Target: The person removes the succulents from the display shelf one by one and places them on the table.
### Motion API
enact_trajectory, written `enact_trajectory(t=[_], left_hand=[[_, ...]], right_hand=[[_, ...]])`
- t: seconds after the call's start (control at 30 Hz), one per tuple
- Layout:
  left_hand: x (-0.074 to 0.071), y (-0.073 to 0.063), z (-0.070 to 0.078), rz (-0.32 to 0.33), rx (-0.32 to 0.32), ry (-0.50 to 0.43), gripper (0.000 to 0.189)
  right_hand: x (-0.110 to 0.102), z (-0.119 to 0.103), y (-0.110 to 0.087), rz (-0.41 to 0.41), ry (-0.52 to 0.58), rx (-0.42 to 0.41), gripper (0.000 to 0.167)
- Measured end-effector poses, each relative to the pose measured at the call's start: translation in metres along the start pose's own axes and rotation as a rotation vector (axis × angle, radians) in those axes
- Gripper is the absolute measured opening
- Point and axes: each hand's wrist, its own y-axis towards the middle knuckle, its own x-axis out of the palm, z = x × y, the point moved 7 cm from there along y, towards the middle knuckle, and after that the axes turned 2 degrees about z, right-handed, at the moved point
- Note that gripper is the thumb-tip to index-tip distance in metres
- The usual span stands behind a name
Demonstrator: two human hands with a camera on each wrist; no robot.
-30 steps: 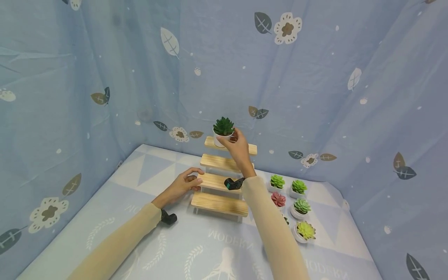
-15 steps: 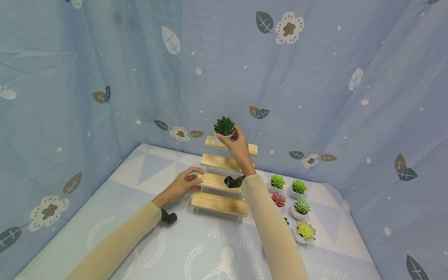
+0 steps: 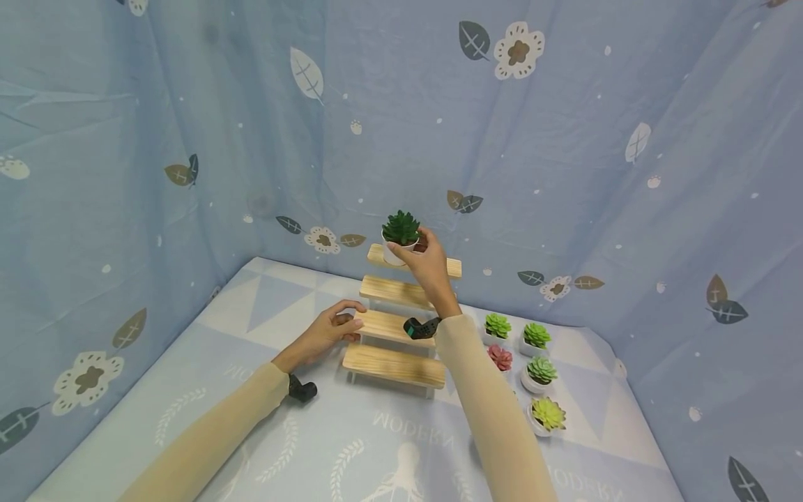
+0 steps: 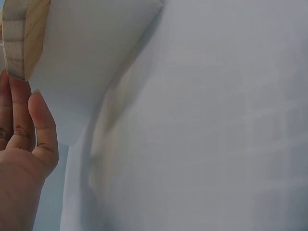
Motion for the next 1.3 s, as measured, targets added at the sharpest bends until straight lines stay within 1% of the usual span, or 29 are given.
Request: enact_trajectory(t=[0.2,0.47,0.63,0.77,1.13,1.3], left_hand=[[0.0,0.001,-0.003,-0.01,0.001,0.0,0.041],[0.001,0.002,-0.002,-0.013,0.013,-0.008,0.038],[0.002,0.0,-0.002,-0.01,0.015,-0.009,0.039],[0.001,0.0,-0.002,0.002,0.014,-0.014,0.038],[0.001,0.0,-0.002,0.004,0.006,-0.004,0.04],[0.001,0.0,-0.002,0.005,0.006,-0.012,0.04]], right_hand=[[-0.007,-0.005,-0.006,-0.002,-0.001,-0.001,0.104],[-0.021,-0.007,-0.014,0.002,0.062,0.011,0.104],[-0.029,-0.01,-0.022,-0.004,0.017,0.018,0.104],[-0.035,-0.015,-0.028,-0.006,-0.022,0.001,0.105],[-0.052,-0.021,-0.045,-0.019,-0.048,-0.01,0.106],[-0.06,-0.022,-0.054,-0.017,-0.057,-0.024,0.103]])
